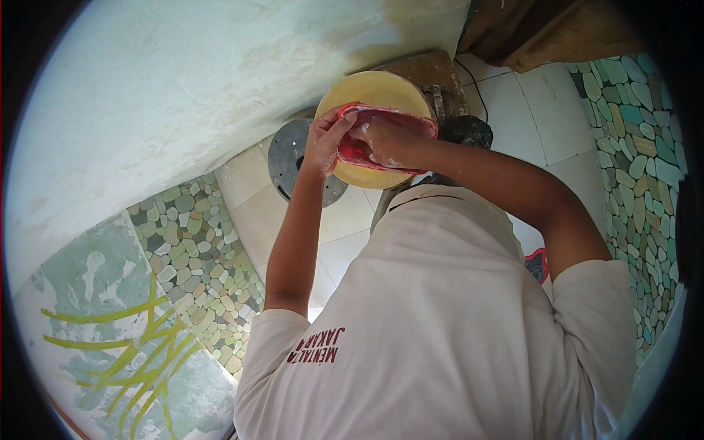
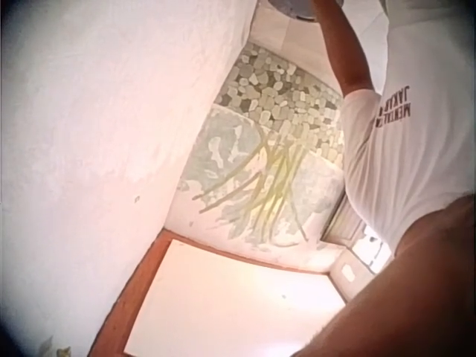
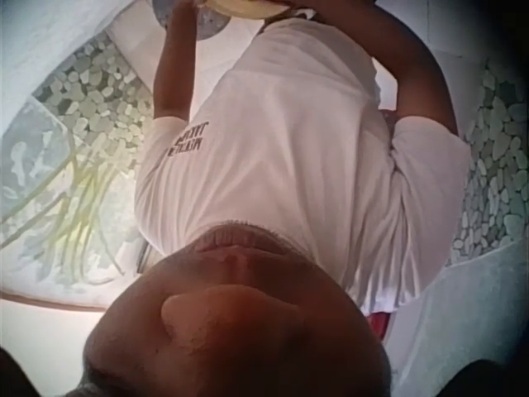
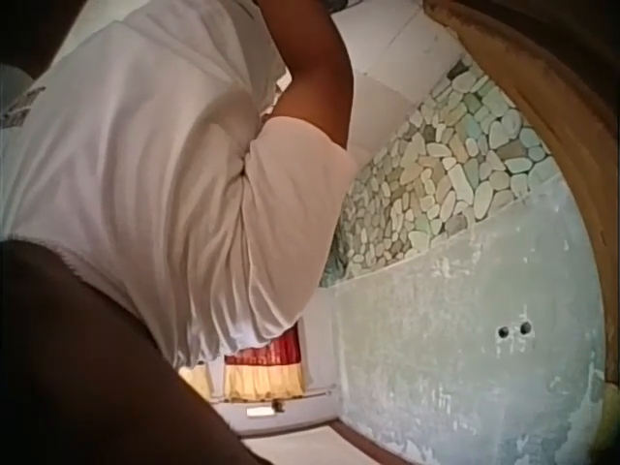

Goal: The person is cleaning a small red container by rinsing it in a bucket of water and wiping it.

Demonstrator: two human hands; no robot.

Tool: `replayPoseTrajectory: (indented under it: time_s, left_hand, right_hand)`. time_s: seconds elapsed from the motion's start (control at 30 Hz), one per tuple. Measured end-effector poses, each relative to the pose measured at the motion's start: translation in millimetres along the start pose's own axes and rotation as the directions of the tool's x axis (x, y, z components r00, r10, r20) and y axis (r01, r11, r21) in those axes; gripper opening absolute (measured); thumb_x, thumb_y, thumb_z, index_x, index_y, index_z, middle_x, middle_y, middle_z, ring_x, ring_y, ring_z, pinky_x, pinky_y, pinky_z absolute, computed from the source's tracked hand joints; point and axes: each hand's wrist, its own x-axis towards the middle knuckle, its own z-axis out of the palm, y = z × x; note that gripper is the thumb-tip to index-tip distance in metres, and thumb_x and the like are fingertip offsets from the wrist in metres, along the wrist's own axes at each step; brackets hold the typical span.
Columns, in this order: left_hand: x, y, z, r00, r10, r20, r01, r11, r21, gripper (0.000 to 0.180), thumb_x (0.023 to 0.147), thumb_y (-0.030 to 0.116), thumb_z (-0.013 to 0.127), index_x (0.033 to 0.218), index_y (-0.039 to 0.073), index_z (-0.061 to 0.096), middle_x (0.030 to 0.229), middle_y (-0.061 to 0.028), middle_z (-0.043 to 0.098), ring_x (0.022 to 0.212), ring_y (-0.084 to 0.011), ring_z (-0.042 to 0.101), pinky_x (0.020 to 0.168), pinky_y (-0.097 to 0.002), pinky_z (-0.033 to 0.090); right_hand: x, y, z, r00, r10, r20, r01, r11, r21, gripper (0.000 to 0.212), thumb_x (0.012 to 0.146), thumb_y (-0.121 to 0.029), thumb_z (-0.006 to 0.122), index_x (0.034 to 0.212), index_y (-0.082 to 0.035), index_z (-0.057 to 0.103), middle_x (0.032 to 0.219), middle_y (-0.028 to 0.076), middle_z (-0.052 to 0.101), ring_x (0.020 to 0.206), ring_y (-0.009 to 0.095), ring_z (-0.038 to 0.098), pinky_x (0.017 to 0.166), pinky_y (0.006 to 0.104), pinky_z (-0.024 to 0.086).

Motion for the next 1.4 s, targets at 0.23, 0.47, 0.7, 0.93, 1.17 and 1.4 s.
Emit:
replayPoseTrajectory:
  time_s: [0.23,0.47,0.7,0.93,1.17,1.4]
  left_hand:
    - [-10,-1,5,0.982,0.187,-0.030,-0.187,0.982,-0.005,0.036,0.086,0.015,0.062,0.116,-0.003,0.057,0.106,-0.0091,0.063,0.091,-0.0138,0.060,0.085,-0.0281,0.047]
    - [-27,-1,-5,0.921,0.388,0.010,-0.383,0.904,0.190,0.044,0.082,0.018,0.068,0.118,-0.004,0.056,0.116,-0.0142,0.058,0.108,-0.0197,0.054,0.096,-0.0321,0.040]
    - [-37,11,9,0.768,0.636,0.072,-0.597,0.671,0.439,0.047,0.075,0.021,0.074,0.113,-0.003,0.059,0.119,-0.0178,0.056,0.112,-0.0258,0.052,0.098,-0.0360,0.038]
    - [-40,8,5,0.704,0.701,0.113,-0.611,0.516,0.600,0.047,0.078,0.021,0.073,0.115,-0.004,0.056,0.124,-0.0197,0.051,0.116,-0.0276,0.049,0.100,-0.0375,0.038]
    - [-38,8,12,0.657,0.741,-0.138,-0.550,0.596,0.585,0.041,0.075,0.014,0.073,0.111,-0.001,0.059,0.120,-0.0173,0.054,0.111,-0.0252,0.052,0.096,-0.0354,0.040]
    - [-42,15,22,0.707,0.685,-0.178,-0.498,0.660,0.563,0.038,0.077,0.010,0.071,0.111,-0.001,0.059,0.120,-0.0160,0.054,0.110,-0.0227,0.052,0.095,-0.0334,0.041]
  right_hand:
    - [10,-13,-2,0.982,0.190,-0.004,-0.187,0.964,-0.189,0.015,0.076,0.000,0.054,0.090,0.001,0.059,0.089,0.022,0.063,0.083,0.036,0.061,0.075,0.0431,0.048]
    - [-3,-27,-26,0.953,0.155,0.261,-0.160,0.987,-0.004,0.019,0.077,-0.006,0.055,0.095,-0.001,0.060,0.092,0.022,0.062,0.087,0.035,0.061,0.077,0.0421,0.047]
    - [-29,-22,-14,0.987,0.159,-0.020,-0.159,0.949,-0.273,0.021,0.087,-0.016,0.051,0.101,-0.003,0.059,0.095,0.021,0.061,0.090,0.036,0.060,0.080,0.0440,0.047]
    - [-40,-44,-23,0.997,0.067,-0.033,-0.068,0.997,-0.028,0.011,0.085,-0.013,0.055,0.094,-0.007,0.058,0.086,0.017,0.063,0.080,0.036,0.060,0.067,0.0464,0.048]
    - [-58,-30,-45,0.937,0.288,-0.200,-0.332,0.910,-0.246,0.011,0.087,-0.009,0.054,0.096,-0.005,0.049,0.081,0.018,0.061,0.072,0.038,0.060,0.062,0.0454,0.047]
    - [-49,-29,-52,0.962,0.243,-0.128,-0.271,0.914,-0.302,0.026,0.083,-0.003,0.054,0.108,-0.002,0.049,0.090,0.020,0.061,0.084,0.037,0.059,0.072,0.0442,0.048]
